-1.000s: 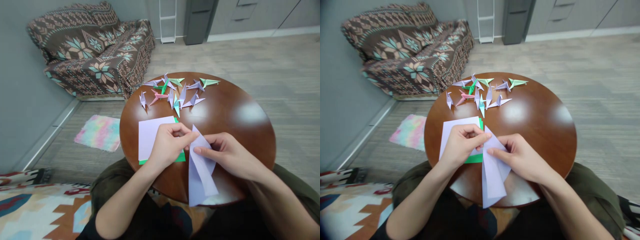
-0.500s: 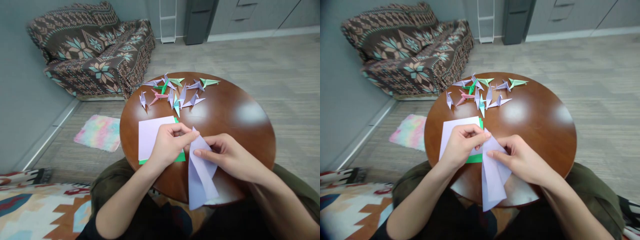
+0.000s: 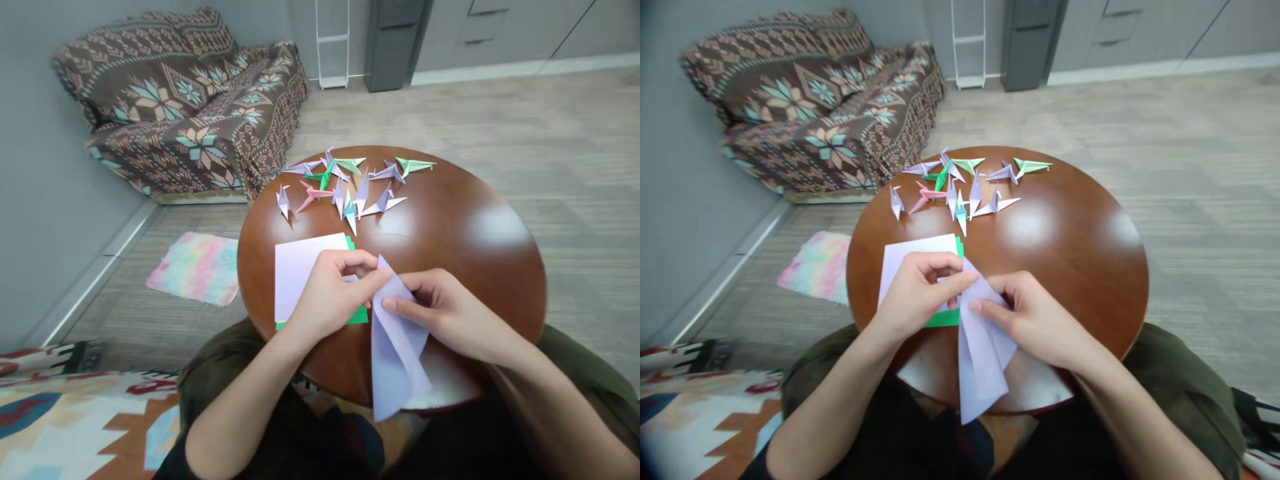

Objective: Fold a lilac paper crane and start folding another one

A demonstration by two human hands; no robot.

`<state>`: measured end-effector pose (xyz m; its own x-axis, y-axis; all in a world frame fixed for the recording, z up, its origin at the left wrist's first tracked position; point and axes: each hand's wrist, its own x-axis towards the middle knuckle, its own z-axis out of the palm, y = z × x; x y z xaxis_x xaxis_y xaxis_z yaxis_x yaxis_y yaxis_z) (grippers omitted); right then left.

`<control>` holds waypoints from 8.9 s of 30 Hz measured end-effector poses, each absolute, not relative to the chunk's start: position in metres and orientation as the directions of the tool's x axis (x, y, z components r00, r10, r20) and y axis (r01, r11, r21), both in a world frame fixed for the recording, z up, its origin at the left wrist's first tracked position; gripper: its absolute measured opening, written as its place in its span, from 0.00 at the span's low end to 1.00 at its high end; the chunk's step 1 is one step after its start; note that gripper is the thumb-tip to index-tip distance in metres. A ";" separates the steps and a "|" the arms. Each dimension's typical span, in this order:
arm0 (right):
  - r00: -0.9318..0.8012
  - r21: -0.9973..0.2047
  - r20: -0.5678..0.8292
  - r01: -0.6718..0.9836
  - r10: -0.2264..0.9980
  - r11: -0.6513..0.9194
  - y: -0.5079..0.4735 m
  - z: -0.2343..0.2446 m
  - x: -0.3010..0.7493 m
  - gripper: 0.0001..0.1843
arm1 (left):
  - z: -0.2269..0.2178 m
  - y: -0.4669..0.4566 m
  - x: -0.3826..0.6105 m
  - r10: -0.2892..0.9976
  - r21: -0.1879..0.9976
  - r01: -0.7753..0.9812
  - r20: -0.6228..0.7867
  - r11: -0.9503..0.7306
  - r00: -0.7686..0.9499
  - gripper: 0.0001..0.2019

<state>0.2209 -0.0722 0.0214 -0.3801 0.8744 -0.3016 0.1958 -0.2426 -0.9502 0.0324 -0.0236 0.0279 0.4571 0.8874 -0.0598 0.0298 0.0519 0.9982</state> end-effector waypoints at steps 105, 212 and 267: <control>0.082 -0.992 0.023 0.127 0.996 0.013 -0.071 0.014 0.224 0.12 | 0.034 -0.030 0.023 0.761 0.965 0.264 -0.179 0.011 0.623 0.18; -0.346 -0.960 -0.269 0.174 0.899 -0.221 -0.073 0.025 0.225 0.21 | 0.038 -0.016 0.022 0.704 0.975 0.212 -0.197 0.067 0.683 0.11; -0.241 -0.974 -0.204 0.147 0.949 -0.172 -0.072 0.025 0.221 0.08 | 0.027 -0.021 0.038 0.913 0.996 -0.047 -0.053 0.079 0.403 0.13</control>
